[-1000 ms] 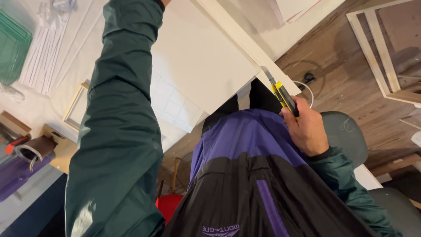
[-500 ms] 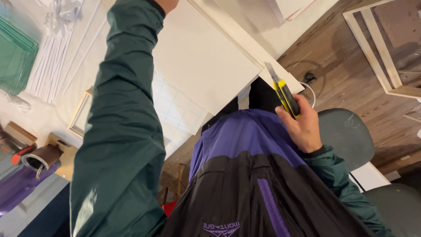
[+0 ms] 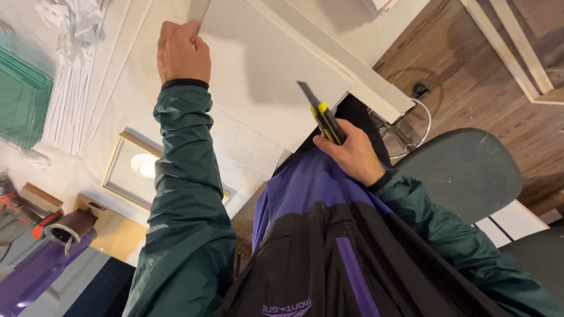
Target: Framing a piece of art by preparing the backing and cleaning the frame.
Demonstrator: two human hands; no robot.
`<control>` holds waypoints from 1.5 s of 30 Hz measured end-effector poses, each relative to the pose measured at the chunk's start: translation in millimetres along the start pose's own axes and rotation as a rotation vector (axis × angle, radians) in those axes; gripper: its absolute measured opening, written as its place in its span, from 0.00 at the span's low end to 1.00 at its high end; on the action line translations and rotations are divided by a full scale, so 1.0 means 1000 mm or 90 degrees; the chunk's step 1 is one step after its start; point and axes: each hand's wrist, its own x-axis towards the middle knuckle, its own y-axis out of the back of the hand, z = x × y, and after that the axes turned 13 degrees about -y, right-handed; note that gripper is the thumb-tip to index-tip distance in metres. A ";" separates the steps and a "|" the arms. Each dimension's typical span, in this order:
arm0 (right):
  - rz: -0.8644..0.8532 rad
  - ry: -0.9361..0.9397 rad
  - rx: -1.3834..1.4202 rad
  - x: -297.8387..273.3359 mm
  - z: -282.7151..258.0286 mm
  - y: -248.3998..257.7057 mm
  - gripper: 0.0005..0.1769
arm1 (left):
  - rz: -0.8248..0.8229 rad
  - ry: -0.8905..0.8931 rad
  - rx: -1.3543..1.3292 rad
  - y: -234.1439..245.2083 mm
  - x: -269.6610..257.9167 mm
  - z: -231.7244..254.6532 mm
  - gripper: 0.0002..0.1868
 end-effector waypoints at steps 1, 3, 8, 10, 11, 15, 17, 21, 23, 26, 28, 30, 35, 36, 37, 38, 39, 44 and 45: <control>0.005 -0.019 -0.004 -0.002 0.000 -0.002 0.18 | 0.006 -0.002 -0.005 -0.001 -0.003 -0.001 0.12; 0.009 -0.035 -0.009 -0.007 -0.001 -0.005 0.18 | 0.014 -0.005 -0.009 0.005 -0.006 0.001 0.12; 0.020 0.027 -0.016 -0.032 -0.015 -0.005 0.21 | 0.074 -0.048 -0.136 0.051 -0.014 0.029 0.14; 0.022 0.044 -0.014 -0.039 -0.025 -0.004 0.23 | 0.094 -0.045 -0.168 0.082 -0.028 0.042 0.13; 0.022 0.063 -0.011 -0.042 -0.030 -0.003 0.26 | 0.115 -0.039 -0.198 0.098 -0.034 0.048 0.12; 0.019 0.167 -0.007 -0.040 -0.049 -0.001 0.29 | 0.146 0.032 -0.180 0.134 -0.074 0.062 0.12; 0.032 0.250 -0.036 -0.032 -0.060 0.000 0.29 | 0.157 0.201 -0.162 0.143 -0.099 0.063 0.13; 0.040 0.239 -0.120 0.000 -0.079 0.007 0.25 | 0.162 0.247 -0.083 0.109 -0.173 0.028 0.13; 0.049 0.244 -0.216 0.019 -0.093 0.009 0.20 | 0.157 0.346 -0.138 0.093 -0.198 0.024 0.19; 0.039 0.245 -0.264 0.041 -0.103 0.014 0.21 | 0.184 0.442 -0.178 0.066 -0.219 0.039 0.24; 0.076 0.274 -0.280 0.050 -0.088 0.025 0.21 | 0.199 0.507 -0.223 0.056 -0.222 0.047 0.26; 0.115 0.302 -0.296 0.054 -0.073 0.039 0.21 | 0.211 0.570 -0.270 0.051 -0.224 0.054 0.27; 0.290 0.317 -0.411 0.055 -0.047 0.065 0.19 | 0.246 0.678 -0.500 0.043 -0.237 0.056 0.26; 0.289 0.317 -0.414 0.056 -0.046 0.063 0.19 | 0.247 0.680 -0.502 0.044 -0.235 0.057 0.26; 0.285 0.307 -0.408 0.056 -0.046 0.061 0.19 | 0.263 0.681 -0.540 0.046 -0.233 0.059 0.27; 0.281 0.299 -0.398 0.057 -0.046 0.058 0.20 | 0.282 0.680 -0.574 0.049 -0.230 0.058 0.27; 0.279 0.301 -0.397 0.062 -0.044 0.054 0.20 | 0.285 0.680 -0.573 0.051 -0.229 0.059 0.27; 0.289 0.251 -0.363 0.063 -0.034 0.053 0.16 | 0.248 0.676 -0.552 0.054 -0.229 0.059 0.27; 0.290 0.250 -0.362 0.054 -0.029 0.065 0.16 | 0.246 0.675 -0.552 0.054 -0.229 0.059 0.27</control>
